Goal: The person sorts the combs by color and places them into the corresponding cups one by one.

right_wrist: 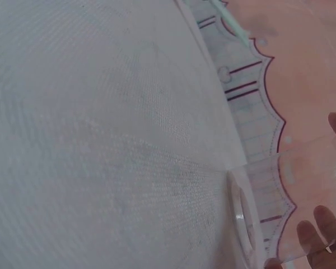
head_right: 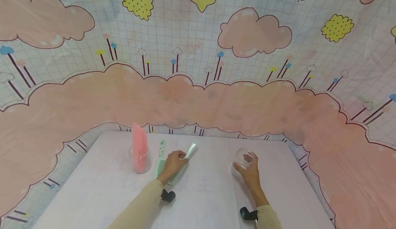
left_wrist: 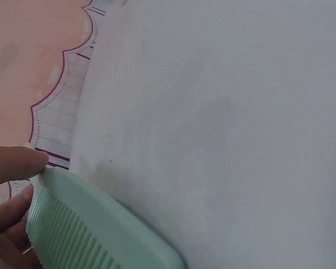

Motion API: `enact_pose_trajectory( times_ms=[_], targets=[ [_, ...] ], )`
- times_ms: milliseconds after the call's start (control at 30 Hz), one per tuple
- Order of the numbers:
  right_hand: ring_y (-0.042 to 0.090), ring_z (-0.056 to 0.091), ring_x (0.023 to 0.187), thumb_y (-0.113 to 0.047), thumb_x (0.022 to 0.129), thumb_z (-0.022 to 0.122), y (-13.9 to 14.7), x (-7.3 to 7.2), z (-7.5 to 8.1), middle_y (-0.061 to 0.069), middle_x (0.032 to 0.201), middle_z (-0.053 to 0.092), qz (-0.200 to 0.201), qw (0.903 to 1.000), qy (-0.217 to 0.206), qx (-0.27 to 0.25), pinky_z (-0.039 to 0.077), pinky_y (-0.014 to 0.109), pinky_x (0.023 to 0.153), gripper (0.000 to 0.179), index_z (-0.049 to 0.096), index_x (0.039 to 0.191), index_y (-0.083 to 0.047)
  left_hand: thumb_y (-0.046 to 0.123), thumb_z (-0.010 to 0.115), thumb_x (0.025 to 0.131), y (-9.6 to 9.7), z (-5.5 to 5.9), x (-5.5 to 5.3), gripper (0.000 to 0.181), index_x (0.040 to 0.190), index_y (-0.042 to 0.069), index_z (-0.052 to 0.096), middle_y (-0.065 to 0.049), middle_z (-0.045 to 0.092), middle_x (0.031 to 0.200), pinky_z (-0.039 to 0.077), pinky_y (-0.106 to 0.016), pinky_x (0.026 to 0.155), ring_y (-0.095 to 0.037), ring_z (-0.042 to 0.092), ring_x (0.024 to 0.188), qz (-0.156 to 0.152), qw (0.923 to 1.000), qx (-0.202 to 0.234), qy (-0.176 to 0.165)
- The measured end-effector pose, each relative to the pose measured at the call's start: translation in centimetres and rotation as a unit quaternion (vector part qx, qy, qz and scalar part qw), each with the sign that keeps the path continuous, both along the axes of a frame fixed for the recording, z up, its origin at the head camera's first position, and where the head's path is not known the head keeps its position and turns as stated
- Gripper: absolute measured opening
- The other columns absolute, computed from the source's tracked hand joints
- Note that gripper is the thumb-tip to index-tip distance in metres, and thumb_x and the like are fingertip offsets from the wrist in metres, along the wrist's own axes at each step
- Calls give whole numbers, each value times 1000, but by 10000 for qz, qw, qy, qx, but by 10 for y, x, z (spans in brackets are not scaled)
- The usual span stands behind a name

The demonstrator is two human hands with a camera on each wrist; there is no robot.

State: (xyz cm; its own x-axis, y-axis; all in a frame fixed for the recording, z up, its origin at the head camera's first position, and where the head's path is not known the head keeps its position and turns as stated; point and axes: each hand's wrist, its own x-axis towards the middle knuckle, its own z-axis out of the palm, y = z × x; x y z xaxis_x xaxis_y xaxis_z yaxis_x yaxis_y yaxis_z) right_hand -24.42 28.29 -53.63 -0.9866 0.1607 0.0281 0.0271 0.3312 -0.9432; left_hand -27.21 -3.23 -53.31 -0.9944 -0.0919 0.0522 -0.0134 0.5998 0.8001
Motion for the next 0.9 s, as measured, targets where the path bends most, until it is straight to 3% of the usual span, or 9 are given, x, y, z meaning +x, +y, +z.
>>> enact_pose_trajectory(
  times_ms=[233, 567, 900],
  targets=[
    [38, 30, 144, -29, 85, 77, -1, 1, 0, 17, 154, 33, -48, 10000, -26, 13, 33, 58, 115, 98, 10, 155, -17, 20, 74, 85, -3, 14, 5, 18, 96, 6, 69, -7, 71, 87, 50, -34, 70, -19, 61, 77, -55, 9993, 141, 343],
    [38, 28, 145, -31, 86, 76, -2, 2, 0, 17, 155, 32, -55, 10000, -37, 51, 31, 58, 116, 98, 9, 155, -18, 19, 74, 86, -13, 26, 8, 16, 93, 7, 68, -6, 72, 84, 52, -32, 68, -17, 65, 76, -80, 9974, 230, 682],
    [38, 28, 144, -30, 86, 76, -2, 1, -4, 16, 154, 33, -79, 9999, 115, 39, 29, 59, 116, 96, 10, 154, -17, 19, 71, 89, -21, 38, 15, 14, 94, 7, 66, -5, 69, 84, 53, -29, 69, -14, 63, 74, -189, 9960, 559, 669]
  ],
)
